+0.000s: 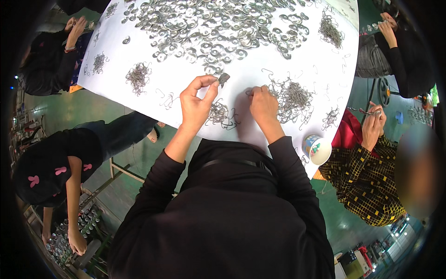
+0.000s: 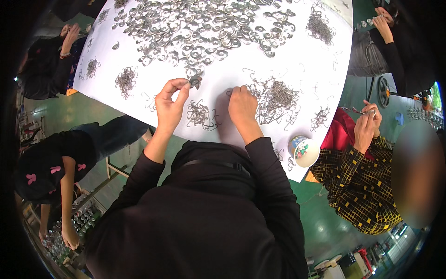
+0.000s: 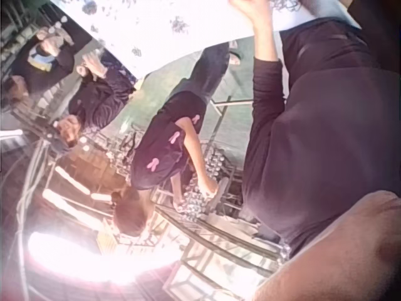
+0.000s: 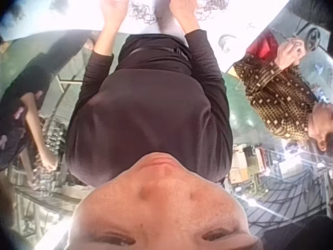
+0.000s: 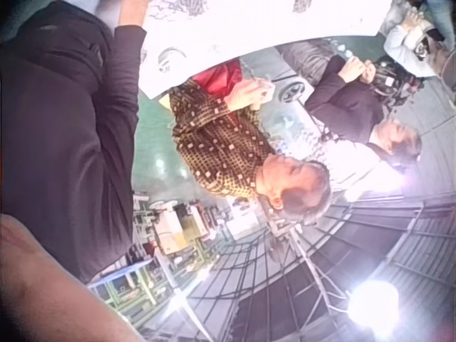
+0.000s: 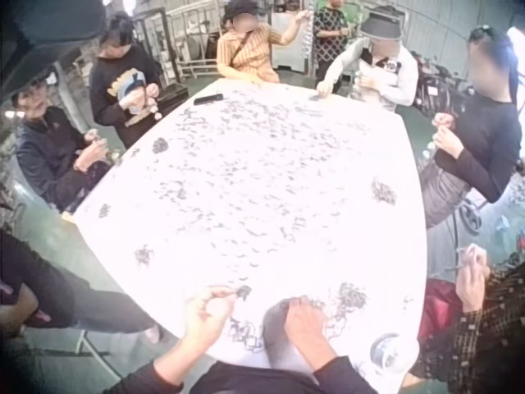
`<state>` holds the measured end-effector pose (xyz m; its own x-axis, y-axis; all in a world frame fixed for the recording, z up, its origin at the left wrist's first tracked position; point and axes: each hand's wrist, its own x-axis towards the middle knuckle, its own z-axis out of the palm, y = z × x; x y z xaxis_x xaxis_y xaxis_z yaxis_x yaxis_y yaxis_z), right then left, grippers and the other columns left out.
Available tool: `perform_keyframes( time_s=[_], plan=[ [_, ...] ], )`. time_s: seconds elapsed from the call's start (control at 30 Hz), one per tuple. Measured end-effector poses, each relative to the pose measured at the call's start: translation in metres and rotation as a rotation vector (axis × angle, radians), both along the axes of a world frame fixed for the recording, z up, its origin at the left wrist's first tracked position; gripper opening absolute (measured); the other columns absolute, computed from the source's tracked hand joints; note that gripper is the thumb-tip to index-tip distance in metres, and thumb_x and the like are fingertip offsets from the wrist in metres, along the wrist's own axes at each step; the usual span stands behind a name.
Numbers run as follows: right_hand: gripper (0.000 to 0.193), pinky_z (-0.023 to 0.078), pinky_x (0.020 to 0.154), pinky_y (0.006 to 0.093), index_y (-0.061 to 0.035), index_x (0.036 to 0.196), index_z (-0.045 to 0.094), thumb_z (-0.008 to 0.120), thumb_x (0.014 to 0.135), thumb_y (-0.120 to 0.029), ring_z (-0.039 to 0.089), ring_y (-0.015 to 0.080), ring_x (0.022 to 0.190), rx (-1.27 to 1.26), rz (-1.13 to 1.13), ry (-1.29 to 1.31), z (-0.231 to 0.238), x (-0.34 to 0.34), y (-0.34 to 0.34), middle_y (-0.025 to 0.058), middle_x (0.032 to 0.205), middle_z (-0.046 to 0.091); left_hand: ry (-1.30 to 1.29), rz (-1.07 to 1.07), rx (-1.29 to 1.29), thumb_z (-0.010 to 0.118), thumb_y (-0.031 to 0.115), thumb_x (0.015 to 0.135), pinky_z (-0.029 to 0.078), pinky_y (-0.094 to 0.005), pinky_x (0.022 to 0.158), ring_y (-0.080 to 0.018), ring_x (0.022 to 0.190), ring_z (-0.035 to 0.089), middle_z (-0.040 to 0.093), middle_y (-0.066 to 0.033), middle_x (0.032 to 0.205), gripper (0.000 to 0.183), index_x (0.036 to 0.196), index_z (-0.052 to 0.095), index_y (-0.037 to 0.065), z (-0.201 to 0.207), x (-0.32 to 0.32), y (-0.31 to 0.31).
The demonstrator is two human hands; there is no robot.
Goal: The person repeatedly picks small metal discs and wire loops from a table, attaches the loops to the discs by hand, and places the assembled units onto a nearby rack. The process is repeated continuously with coworkers also assembling at the same table.
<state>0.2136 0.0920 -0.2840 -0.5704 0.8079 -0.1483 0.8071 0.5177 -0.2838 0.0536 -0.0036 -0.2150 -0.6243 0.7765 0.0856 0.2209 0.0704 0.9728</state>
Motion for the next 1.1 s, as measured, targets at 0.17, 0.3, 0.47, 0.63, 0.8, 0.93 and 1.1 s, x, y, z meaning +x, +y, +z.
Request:
perform_keyframes(
  time_s=[0.17,0.3,0.47,0.63,0.8,0.93,1.1],
  plan=[
    [0.009,0.050,0.062,0.0325,-0.0001,0.085,0.056,0.058,0.084,-0.009,0.061,0.0193,0.067,-0.607,-0.131,0.535,0.049,-0.006,0.010,0.0096,0.083,0.060,-0.028,0.012,0.001,0.066,0.006,0.080,0.046,-0.0255,0.076,-0.0113,0.079,0.059,0.067,-0.0056,0.083,0.012,0.090,0.064,-0.001,0.002,0.006,0.000],
    [0.011,0.047,0.055,0.0241,0.0009,0.089,0.056,0.057,0.088,-0.011,0.057,0.0106,0.062,-1.088,-0.251,1.008,0.103,-0.016,0.009,0.0049,0.076,0.060,-0.010,-0.014,-0.030,0.066,0.006,0.080,0.047,-0.0261,0.074,-0.0128,0.080,0.061,0.067,-0.0064,0.084,0.012,0.090,0.064,-0.001,0.011,0.011,0.002],
    [0.010,0.039,0.053,0.0205,-0.0015,0.092,0.059,0.057,0.089,-0.011,0.052,0.0068,0.065,-1.047,-0.324,0.988,0.128,-0.019,0.007,0.0003,0.078,0.056,-0.004,-0.039,-0.033,0.066,0.005,0.079,0.048,-0.0261,0.071,-0.0131,0.079,0.062,0.067,-0.0069,0.084,0.012,0.090,0.064,0.000,0.026,0.019,0.007],
    [0.008,0.035,0.058,0.0191,-0.0016,0.090,0.061,0.060,0.087,-0.009,0.044,0.0056,0.068,-0.837,-0.354,0.996,0.117,-0.019,0.004,-0.0033,0.077,0.050,0.017,-0.072,-0.024,0.065,0.004,0.079,0.048,-0.0261,0.070,-0.0141,0.078,0.062,0.067,-0.0074,0.086,0.012,0.090,0.064,0.000,0.033,0.025,0.009],
    [0.008,0.036,0.057,0.0188,-0.0028,0.086,0.064,0.066,0.082,-0.009,0.045,0.0057,0.071,-0.608,-0.294,1.126,0.116,-0.016,-0.002,0.0004,0.088,0.049,0.046,-0.162,0.072,0.066,0.006,0.080,0.048,-0.0276,0.072,-0.0186,0.080,0.063,0.066,-0.0095,0.090,0.014,0.092,0.064,0.001,0.025,0.022,0.008],
    [0.006,0.034,0.055,0.0188,-0.0037,0.086,0.065,0.066,0.081,-0.007,0.043,0.0057,0.069,-0.568,-0.252,1.171,0.117,-0.010,-0.004,0.0000,0.089,0.047,0.377,-0.052,-0.173,0.065,0.009,0.079,0.049,-0.0339,0.075,-0.0258,0.087,0.061,0.065,-0.0103,0.093,0.018,0.096,0.064,0.003,-0.023,-0.018,0.018],
    [0.006,0.034,0.056,0.0196,-0.0049,0.086,0.065,0.066,0.080,-0.007,0.041,0.0065,0.068,-0.521,-0.221,1.163,0.110,-0.006,-0.004,-0.0001,0.086,0.047,0.622,-0.107,-0.449,0.067,0.011,0.076,0.049,-0.0386,0.074,-0.0287,0.090,0.058,0.061,-0.0095,0.086,0.026,0.101,0.064,0.004,-0.061,-0.052,0.041]
  ],
)
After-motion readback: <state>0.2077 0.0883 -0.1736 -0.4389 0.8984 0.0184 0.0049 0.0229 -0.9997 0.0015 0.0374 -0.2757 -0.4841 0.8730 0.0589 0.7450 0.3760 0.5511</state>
